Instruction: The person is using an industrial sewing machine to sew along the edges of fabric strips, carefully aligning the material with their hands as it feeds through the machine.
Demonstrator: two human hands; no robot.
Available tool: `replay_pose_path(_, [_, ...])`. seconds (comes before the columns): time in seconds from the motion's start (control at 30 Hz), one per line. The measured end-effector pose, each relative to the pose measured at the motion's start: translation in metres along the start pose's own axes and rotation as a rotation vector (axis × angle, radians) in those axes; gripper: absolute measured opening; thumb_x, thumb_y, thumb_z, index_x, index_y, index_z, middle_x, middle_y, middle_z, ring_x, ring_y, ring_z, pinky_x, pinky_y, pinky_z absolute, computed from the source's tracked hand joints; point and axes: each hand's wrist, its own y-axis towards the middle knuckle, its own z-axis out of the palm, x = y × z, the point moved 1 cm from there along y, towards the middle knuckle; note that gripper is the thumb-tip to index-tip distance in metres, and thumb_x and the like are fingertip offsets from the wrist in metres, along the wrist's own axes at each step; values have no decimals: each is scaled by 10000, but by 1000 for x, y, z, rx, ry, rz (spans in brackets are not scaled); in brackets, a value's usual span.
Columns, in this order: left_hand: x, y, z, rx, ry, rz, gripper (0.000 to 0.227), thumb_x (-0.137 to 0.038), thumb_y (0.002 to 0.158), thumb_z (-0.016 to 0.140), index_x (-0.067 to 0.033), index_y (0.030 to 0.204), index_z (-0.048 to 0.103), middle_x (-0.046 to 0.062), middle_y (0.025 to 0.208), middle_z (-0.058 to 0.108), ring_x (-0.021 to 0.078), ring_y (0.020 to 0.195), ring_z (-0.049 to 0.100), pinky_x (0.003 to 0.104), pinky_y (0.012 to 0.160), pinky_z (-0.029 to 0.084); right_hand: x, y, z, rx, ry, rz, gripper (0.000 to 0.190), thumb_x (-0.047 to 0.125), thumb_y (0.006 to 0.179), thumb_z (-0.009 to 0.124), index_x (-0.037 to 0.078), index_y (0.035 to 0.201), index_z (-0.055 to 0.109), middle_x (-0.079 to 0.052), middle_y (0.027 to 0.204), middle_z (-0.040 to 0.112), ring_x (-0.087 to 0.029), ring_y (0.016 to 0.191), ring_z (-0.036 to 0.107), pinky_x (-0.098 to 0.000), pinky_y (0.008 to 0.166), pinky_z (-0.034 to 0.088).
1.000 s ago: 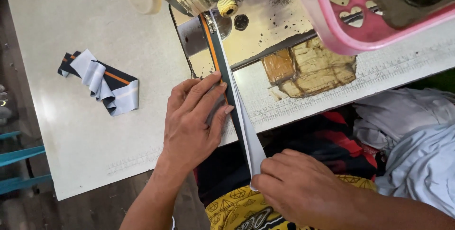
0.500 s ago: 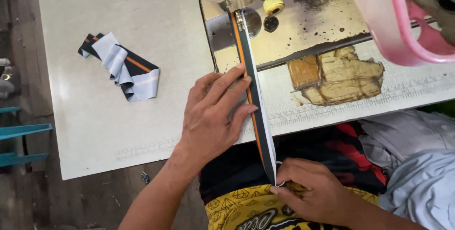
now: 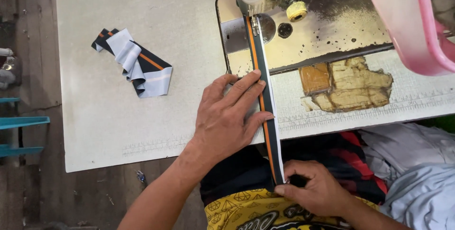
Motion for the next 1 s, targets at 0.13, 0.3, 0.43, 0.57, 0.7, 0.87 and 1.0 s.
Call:
replay_pose_path(0.13, [-1, 0, 0, -2, 24, -16, 515, -491, 965, 678, -85, 1283, 688, 14, 1438, 585, 335, 1159, 565, 470, 922, 487, -10, 8, 1, -19, -8, -14, 67, 166, 789, 841, 110, 791, 804, 3, 829, 820, -108, 767, 760, -298, 685, 577])
replay_pose_path(0.3, [0, -1, 2, 4, 39, -15, 514, -496, 959, 686, -85, 1266, 690, 10, 1450, 569, 343, 1163, 561, 473, 919, 479, 26, 17, -16, 92, -254, -208, 119, 220, 865, 767, 111, 822, 750, 7, 762, 738, -142, 688, 690, -292, 618, 530])
replay_pose_path(0.43, [0, -1, 2, 19, 56, -14, 507, -504, 959, 676, -88, 1248, 703, 4, 1456, 564, 343, 1178, 565, 471, 927, 473, 97, 19, -42, 177, -554, -512, 126, 271, 880, 728, 159, 911, 776, 36, 862, 814, -131, 736, 782, -262, 679, 605])
replay_pose_path(0.57, [0, 1, -2, 27, 46, -5, 500, -483, 961, 672, -80, 1254, 702, 6, 1456, 566, 345, 1161, 551, 469, 924, 468, 131, 38, -53, -102, -622, -786, 176, 202, 806, 799, 163, 965, 734, 23, 807, 778, -77, 636, 727, -208, 556, 587])
replay_pose_path(0.7, [0, 3, -4, 7, 59, -15, 511, -473, 934, 705, -98, 1280, 676, 9, 1434, 588, 328, 1117, 556, 456, 908, 472, 133, 72, -59, -142, -895, -785, 315, 267, 898, 744, 147, 1184, 685, -41, 1193, 681, -264, 934, 648, -386, 811, 506])
replay_pose_path(0.87, [2, 1, -5, 9, -17, -64, 481, -436, 912, 726, -94, 1243, 657, 18, 1419, 605, 317, 1106, 556, 451, 917, 459, 133, 85, -53, -56, -1099, -726, 466, 392, 914, 665, 108, 1282, 675, -34, 1355, 657, -287, 930, 564, -432, 861, 477])
replay_pose_path(1.0, [8, 8, -9, 104, -63, -68, 488, -476, 930, 664, -91, 1230, 655, 27, 1412, 617, 316, 1118, 527, 463, 876, 468, 134, 85, -51, -38, -1229, -764, 453, 452, 922, 646, 111, 1217, 692, -44, 1316, 666, -282, 888, 556, -427, 799, 484])
